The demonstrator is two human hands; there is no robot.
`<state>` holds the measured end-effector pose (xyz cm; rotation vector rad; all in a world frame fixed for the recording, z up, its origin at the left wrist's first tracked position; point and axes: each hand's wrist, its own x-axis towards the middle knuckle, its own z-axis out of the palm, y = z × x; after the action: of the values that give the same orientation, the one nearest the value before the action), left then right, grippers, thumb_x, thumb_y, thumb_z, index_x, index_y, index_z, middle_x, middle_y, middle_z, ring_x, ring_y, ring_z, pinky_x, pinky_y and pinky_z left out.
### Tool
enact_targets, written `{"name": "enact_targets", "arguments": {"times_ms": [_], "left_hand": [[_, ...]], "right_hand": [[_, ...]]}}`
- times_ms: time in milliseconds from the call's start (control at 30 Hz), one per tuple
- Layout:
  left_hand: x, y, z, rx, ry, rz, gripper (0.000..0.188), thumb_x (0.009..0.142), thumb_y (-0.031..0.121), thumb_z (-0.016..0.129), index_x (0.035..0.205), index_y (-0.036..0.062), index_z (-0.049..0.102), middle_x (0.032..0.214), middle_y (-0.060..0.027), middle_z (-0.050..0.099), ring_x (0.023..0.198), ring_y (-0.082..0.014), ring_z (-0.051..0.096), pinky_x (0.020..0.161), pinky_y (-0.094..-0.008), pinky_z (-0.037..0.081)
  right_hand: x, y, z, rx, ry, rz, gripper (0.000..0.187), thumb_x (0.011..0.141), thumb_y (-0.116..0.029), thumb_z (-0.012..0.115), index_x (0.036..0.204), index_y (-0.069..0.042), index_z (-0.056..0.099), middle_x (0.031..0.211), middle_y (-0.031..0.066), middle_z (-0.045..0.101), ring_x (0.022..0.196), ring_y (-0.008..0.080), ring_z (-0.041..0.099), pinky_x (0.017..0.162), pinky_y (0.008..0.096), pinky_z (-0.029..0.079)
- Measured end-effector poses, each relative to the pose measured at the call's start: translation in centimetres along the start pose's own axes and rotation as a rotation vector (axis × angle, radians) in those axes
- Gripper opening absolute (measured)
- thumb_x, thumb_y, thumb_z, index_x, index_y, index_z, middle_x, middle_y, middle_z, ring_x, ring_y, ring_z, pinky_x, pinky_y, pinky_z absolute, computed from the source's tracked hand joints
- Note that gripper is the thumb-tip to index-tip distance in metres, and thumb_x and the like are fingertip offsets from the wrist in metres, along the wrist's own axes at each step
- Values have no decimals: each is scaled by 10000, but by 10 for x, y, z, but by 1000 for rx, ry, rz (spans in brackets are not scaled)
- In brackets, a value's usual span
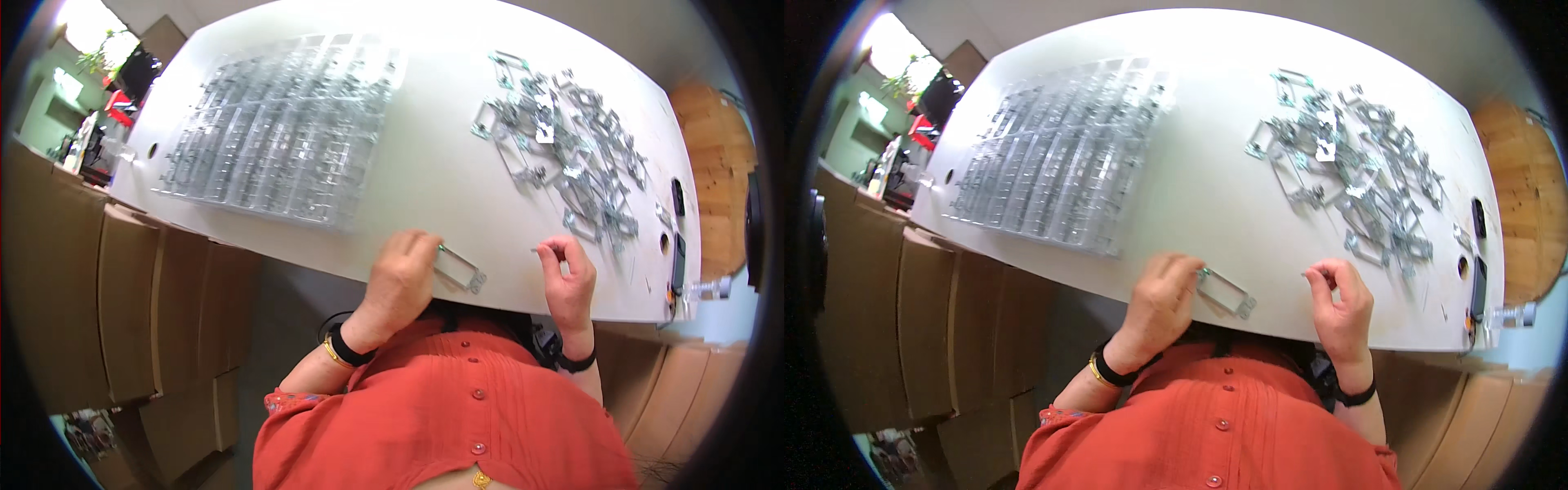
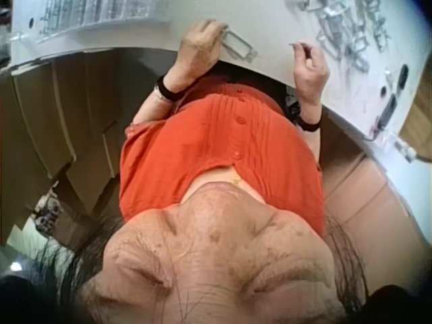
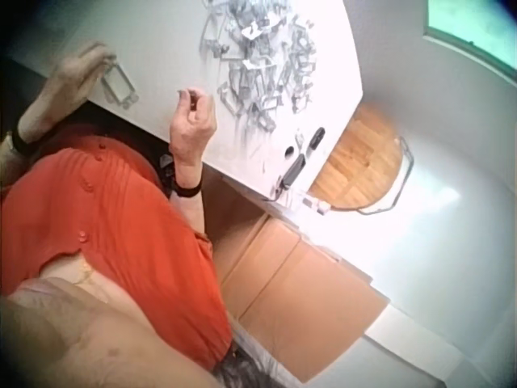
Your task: The person assembles small metal hardware components by hand at a white table. They pick up rectangular metal frames and small screws, insert the screws into the frames, and place the assembled units into a clear plastic organizer tray. The process is repeated continuously throughout the video.
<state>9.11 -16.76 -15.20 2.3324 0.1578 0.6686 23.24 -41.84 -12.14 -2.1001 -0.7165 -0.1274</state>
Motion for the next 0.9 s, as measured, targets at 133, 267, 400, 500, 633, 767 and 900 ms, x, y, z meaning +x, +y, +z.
{"name": "enact_targets", "arguments": {"times_ms": [133,267,400,500,633,767,900], "left_hand": [[4,2,3,22,-124,5,298,961,4,717,1257,-23,695,1229,-237,720,1153,-432,683,990,-491,566],[0,-12,7,29,-223,-23,254,963,12,702,1214,-21,684,1167,-225,711,1108,-434,680,954,-498,564],[-2,-19,14,27,-233,3,140,951,13,709,1086,-7,676,1077,-191,685,1041,-416,672,912,-491,564],[-2,-15,14,-13,-269,-36,140,943,37,737,1067,-4,685,1077,-183,683,1040,-409,674,908,-484,564],[1,-1,1,-119,-283,-71,163,949,71,772,1062,-6,683,1042,-176,676,1016,-404,676,881,-482,559],[3,22,-30,-170,-181,15,171,973,80,777,1103,2,699,1061,-169,696,990,-402,691,859,-477,576],[8,50,-86,-152,69,76,218,933,54,837,1126,11,745,1110,-155,755,1034,-358,731,890,-443,603]], "right_hand": [[-4,8,-4,18,5,36,67,1029,-29,762,1040,-10,698,883,89,704,768,184,655,744,328,548],[-4,9,-5,45,-17,92,67,1058,-54,741,1028,-23,690,866,34,693,777,124,626,727,294,513],[-7,16,-5,56,-7,88,89,1069,-72,737,1016,-26,682,842,8,670,763,103,593,717,283,489],[-6,17,-3,49,-6,76,106,1073,-83,736,1009,-22,677,833,8,657,755,107,581,718,287,485],[-4,21,-2,53,10,56,118,1072,-92,741,1007,-18,675,845,24,665,757,127,593,725,297,494],[1,18,-2,83,6,82,113,1052,-85,762,1016,-13,683,866,56,678,767,162,607,744,324,515],[3,19,1,93,-2,67,125,1056,-88,760,1006,-9,677,859,51,672,754,159,590,732,320,508]]}}
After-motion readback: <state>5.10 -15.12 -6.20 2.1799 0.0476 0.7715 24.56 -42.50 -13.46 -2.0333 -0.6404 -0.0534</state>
